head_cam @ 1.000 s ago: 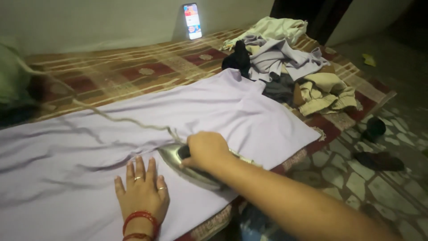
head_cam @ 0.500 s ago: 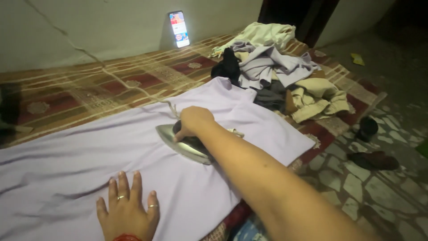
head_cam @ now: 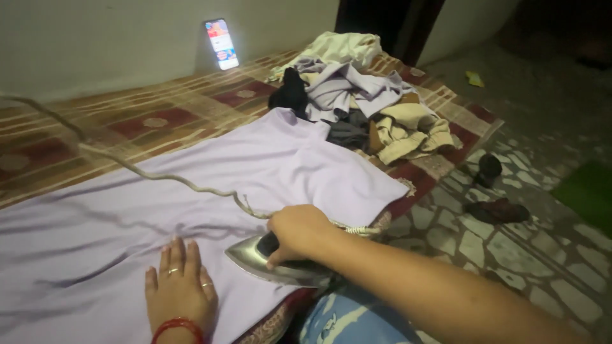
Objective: The recorder irons a purple pair of trousers on a bed and then folds them.
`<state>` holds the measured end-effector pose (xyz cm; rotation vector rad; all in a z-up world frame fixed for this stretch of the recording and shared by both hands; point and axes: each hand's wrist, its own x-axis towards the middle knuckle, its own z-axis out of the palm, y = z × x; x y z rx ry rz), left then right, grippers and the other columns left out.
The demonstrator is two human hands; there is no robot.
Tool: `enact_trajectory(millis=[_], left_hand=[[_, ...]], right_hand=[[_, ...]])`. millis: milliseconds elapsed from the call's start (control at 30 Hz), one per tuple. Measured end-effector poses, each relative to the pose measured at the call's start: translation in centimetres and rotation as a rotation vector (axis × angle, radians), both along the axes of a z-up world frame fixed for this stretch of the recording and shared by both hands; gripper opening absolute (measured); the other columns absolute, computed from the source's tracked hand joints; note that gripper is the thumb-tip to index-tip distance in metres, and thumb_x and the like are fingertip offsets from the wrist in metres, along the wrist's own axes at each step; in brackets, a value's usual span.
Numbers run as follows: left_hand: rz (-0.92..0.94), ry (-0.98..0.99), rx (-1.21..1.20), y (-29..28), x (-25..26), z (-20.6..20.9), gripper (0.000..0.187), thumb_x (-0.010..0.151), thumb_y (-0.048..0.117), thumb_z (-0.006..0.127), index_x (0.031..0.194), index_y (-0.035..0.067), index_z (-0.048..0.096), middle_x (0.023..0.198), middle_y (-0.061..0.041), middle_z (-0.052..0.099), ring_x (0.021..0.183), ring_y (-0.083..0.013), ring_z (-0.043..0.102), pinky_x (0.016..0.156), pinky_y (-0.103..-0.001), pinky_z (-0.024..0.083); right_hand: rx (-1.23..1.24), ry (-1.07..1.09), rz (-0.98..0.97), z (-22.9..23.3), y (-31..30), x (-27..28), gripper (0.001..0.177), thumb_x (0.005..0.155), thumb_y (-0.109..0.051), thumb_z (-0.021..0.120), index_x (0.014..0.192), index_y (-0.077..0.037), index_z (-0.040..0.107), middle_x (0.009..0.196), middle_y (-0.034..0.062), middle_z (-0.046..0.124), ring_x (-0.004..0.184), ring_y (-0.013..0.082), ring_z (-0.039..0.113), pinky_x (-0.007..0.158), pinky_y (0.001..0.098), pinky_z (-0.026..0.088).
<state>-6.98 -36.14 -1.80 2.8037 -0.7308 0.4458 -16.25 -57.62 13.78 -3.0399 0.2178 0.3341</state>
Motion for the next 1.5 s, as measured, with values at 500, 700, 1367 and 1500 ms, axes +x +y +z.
enact_trajectory(millis=[500, 700, 1367, 1500], left_hand=[[-0.004, -0.022, -0.329, -5.2, 1.8, -1.1, 0.079, 0.076, 0.023, 0.06, 0.152, 0.005, 0.044, 0.157, -0.015, 0.047, 0.146, -0.0316, 0.043, 0.12, -0.064, 0.027], [0.028, -0.012, -0.45, -4.4, 1.7, -1.4, 0.082, 0.077, 0.02, 0.062, 0.153, -0.003, 0.042, 0.154, -0.022, 0.048, 0.144, -0.0404, 0.045, 0.118, -0.065, 0.028], [-0.872, -0.049, -0.33, -7.6, 0.1, -1.7, 0.03, 0.06, 0.016, 0.08, 0.09, 0.018, 0.075, 0.077, -0.011, 0.062, 0.062, -0.0327, 0.065, 0.052, -0.047, 0.053], [-0.738, -0.171, -0.38, -8.4, 0.5, -2.9, 0.03, 0.055, 0.015, 0.081, 0.084, 0.024, 0.077, 0.074, -0.008, 0.063, 0.058, -0.0301, 0.064, 0.048, -0.046, 0.052]], right_hand=[[-0.093, -0.338, 0.148, -1.0, -10.8, 12.9, 0.06, 0.054, -0.059, 0.09, 0.091, -0.014, 0.076, 0.085, 0.0131, 0.074, 0.082, 0.0367, 0.071, 0.071, 0.0509, 0.054], [-0.09, -0.879, 0.176, -7.4, -5.7, 15.5, 0.029, 0.085, -0.033, 0.074, 0.097, -0.01, 0.063, 0.086, 0.0127, 0.068, 0.076, 0.0338, 0.068, 0.068, 0.0485, 0.053], [0.114, -0.633, -0.596, -9.9, -27.7, 8.0, 0.032, 0.087, -0.038, 0.069, 0.108, -0.015, 0.071, 0.11, 0.0139, 0.073, 0.102, 0.0368, 0.068, 0.087, 0.0497, 0.052], [0.269, -0.296, -0.555, -6.8, -26.7, 8.2, 0.075, 0.051, -0.042, 0.091, 0.116, -0.012, 0.07, 0.114, 0.0127, 0.075, 0.106, 0.0307, 0.072, 0.091, 0.0417, 0.057]])
